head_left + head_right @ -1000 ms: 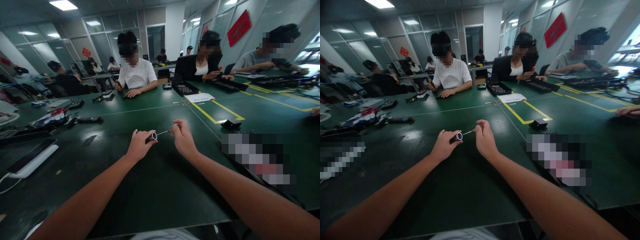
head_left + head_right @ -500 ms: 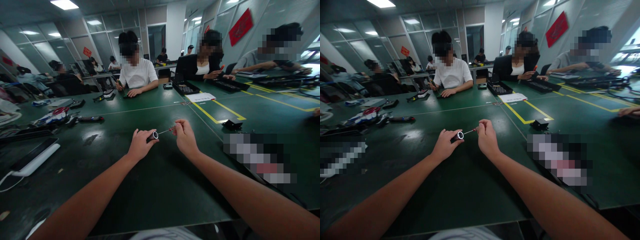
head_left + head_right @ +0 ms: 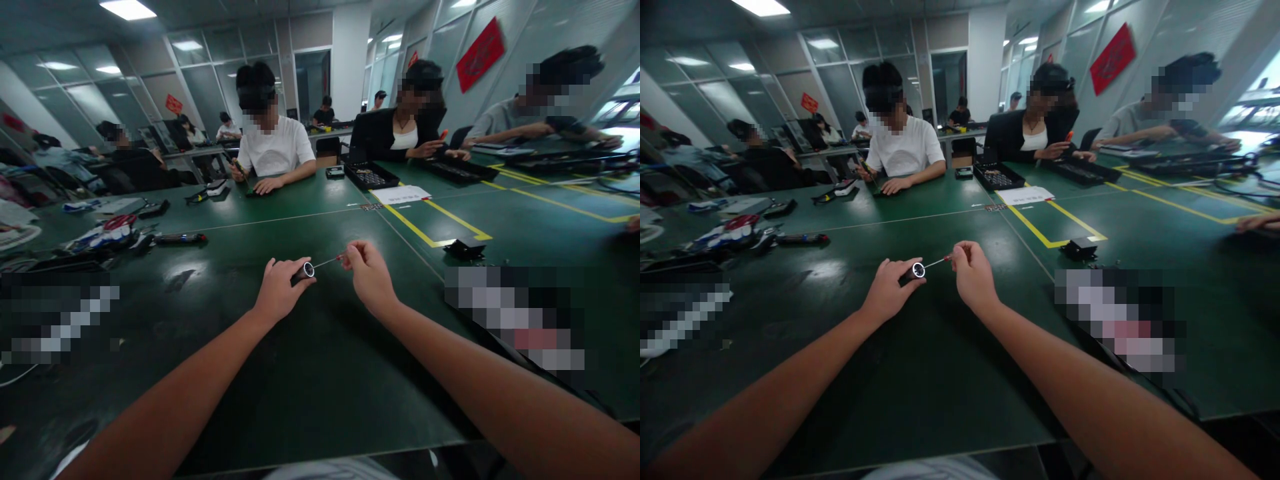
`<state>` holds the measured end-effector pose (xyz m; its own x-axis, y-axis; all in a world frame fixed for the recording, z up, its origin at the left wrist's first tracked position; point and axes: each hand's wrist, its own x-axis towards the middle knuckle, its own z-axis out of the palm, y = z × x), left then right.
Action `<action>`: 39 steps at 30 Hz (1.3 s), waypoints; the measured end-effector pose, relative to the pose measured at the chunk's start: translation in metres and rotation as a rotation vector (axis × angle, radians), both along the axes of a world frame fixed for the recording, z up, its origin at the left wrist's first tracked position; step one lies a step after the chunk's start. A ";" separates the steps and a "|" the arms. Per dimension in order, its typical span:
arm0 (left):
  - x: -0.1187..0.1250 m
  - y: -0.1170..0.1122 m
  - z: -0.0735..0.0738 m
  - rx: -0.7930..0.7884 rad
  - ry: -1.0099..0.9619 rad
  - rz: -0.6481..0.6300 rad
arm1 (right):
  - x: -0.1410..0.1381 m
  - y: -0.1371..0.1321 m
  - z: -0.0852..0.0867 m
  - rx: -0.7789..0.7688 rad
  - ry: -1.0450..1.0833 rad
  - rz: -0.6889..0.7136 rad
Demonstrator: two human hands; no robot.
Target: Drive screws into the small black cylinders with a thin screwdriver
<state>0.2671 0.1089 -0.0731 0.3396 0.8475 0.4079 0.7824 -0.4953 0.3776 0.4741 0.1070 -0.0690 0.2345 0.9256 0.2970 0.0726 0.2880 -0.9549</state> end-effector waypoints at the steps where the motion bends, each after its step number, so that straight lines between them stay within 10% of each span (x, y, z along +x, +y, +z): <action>1: -0.001 0.001 0.001 0.027 0.005 -0.002 | 0.000 0.002 -0.002 -0.037 0.056 0.010; 8: -0.010 0.012 0.000 -0.032 0.140 -0.015 | 0.005 0.008 -0.005 -0.222 0.158 -0.118; 39: -0.002 0.002 -0.002 -0.062 -0.028 -0.092 | 0.001 -0.015 0.010 0.071 -0.269 0.021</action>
<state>0.2654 0.1107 -0.0754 0.4063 0.8370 0.3665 0.7232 -0.5397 0.4310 0.4748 0.0921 -0.0585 0.1199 0.9041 0.4102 0.3139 0.3574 -0.8796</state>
